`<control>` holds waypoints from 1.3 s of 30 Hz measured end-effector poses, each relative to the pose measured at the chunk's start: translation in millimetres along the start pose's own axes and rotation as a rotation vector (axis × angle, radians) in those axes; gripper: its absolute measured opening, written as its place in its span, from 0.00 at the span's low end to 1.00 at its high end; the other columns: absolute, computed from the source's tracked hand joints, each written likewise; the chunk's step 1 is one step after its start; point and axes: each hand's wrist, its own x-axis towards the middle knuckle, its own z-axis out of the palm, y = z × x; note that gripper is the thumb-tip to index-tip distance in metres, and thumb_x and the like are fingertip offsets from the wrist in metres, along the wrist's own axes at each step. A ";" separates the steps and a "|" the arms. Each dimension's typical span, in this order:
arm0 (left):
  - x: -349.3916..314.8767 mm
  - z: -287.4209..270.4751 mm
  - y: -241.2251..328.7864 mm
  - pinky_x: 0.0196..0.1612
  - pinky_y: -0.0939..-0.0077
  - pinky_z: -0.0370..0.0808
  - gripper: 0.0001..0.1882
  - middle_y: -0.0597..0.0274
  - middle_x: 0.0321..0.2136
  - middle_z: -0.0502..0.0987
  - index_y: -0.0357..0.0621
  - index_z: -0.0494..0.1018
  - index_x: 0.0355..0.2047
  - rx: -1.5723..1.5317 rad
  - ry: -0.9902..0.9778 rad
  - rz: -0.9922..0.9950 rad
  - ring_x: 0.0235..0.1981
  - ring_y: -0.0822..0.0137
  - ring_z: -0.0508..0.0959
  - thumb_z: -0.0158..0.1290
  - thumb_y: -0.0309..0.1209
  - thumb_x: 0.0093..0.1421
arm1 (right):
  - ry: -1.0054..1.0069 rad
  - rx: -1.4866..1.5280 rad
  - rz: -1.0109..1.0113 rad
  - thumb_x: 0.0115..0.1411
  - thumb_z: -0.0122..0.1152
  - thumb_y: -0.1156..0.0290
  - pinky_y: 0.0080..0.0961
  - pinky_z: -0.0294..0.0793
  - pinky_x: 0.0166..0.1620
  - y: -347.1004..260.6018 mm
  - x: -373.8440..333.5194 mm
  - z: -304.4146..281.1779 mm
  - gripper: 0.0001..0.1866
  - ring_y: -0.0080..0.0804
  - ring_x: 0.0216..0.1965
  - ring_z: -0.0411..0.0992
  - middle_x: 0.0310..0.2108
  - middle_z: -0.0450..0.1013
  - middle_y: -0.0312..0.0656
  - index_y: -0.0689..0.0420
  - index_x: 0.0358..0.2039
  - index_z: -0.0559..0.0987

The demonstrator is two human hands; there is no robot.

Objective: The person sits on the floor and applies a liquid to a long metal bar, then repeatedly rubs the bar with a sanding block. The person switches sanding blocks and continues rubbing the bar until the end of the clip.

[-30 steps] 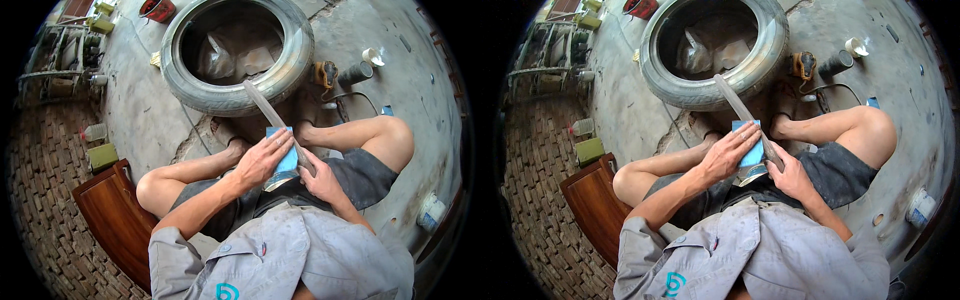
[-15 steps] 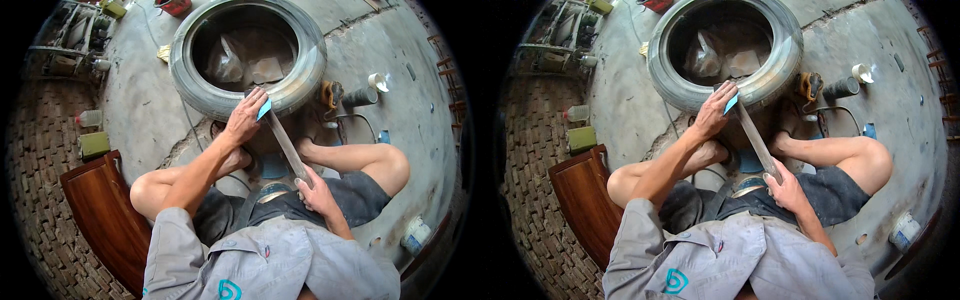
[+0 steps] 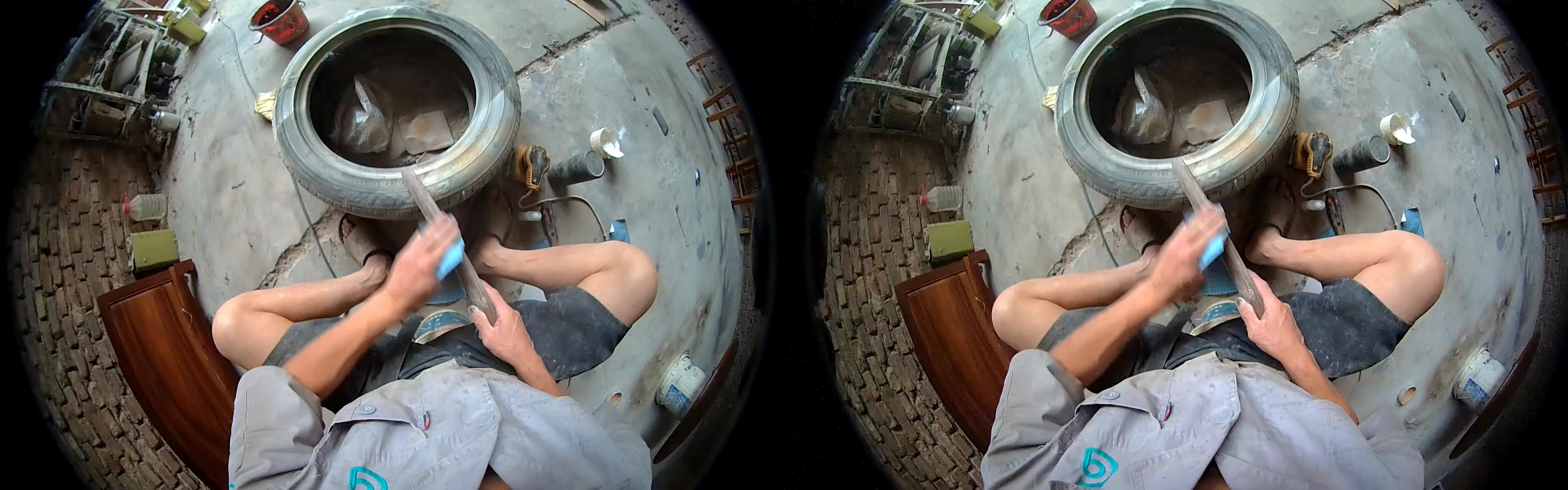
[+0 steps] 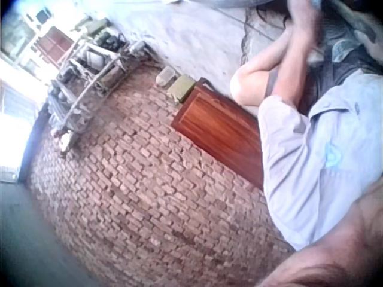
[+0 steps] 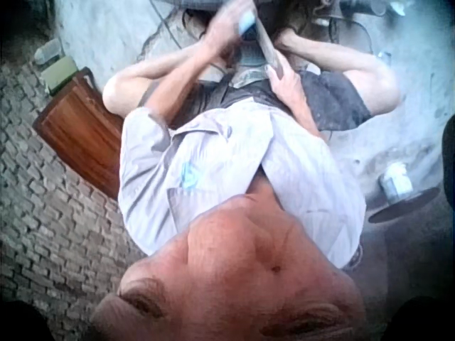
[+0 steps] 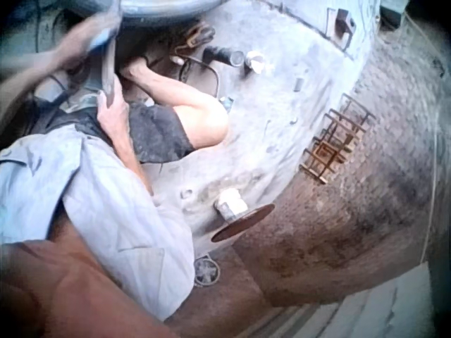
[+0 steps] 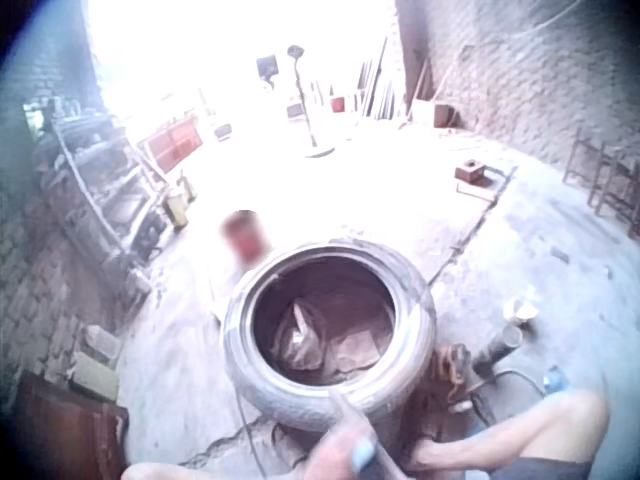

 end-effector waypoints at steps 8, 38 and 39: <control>16.2 -10.1 -28.1 0.74 0.52 0.62 0.34 0.38 0.64 0.72 0.32 0.73 0.61 0.025 0.120 0.004 0.69 0.40 0.67 0.52 0.12 0.50 | 0.034 -0.049 -0.043 0.65 0.63 0.66 0.53 0.77 0.54 11.3 -3.8 11.5 0.34 0.69 0.53 0.74 0.47 0.78 0.68 0.49 0.71 0.65; 25.8 10.9 -34.6 0.76 0.54 0.58 0.35 0.34 0.67 0.67 0.27 0.70 0.62 0.003 0.316 -0.208 0.73 0.40 0.62 0.51 0.14 0.49 | -0.093 0.045 0.113 0.69 0.60 0.63 0.35 0.75 0.43 10.2 7.1 1.0 0.27 0.37 0.36 0.76 0.38 0.77 0.49 0.54 0.67 0.71; 37.0 5.4 -57.0 0.76 0.54 0.58 0.35 0.34 0.67 0.67 0.26 0.70 0.62 0.046 0.368 -0.216 0.72 0.40 0.62 0.50 0.13 0.49 | -0.112 0.069 0.088 0.69 0.60 0.64 0.30 0.72 0.33 7.3 12.0 1.0 0.27 0.29 0.28 0.73 0.31 0.75 0.43 0.53 0.67 0.70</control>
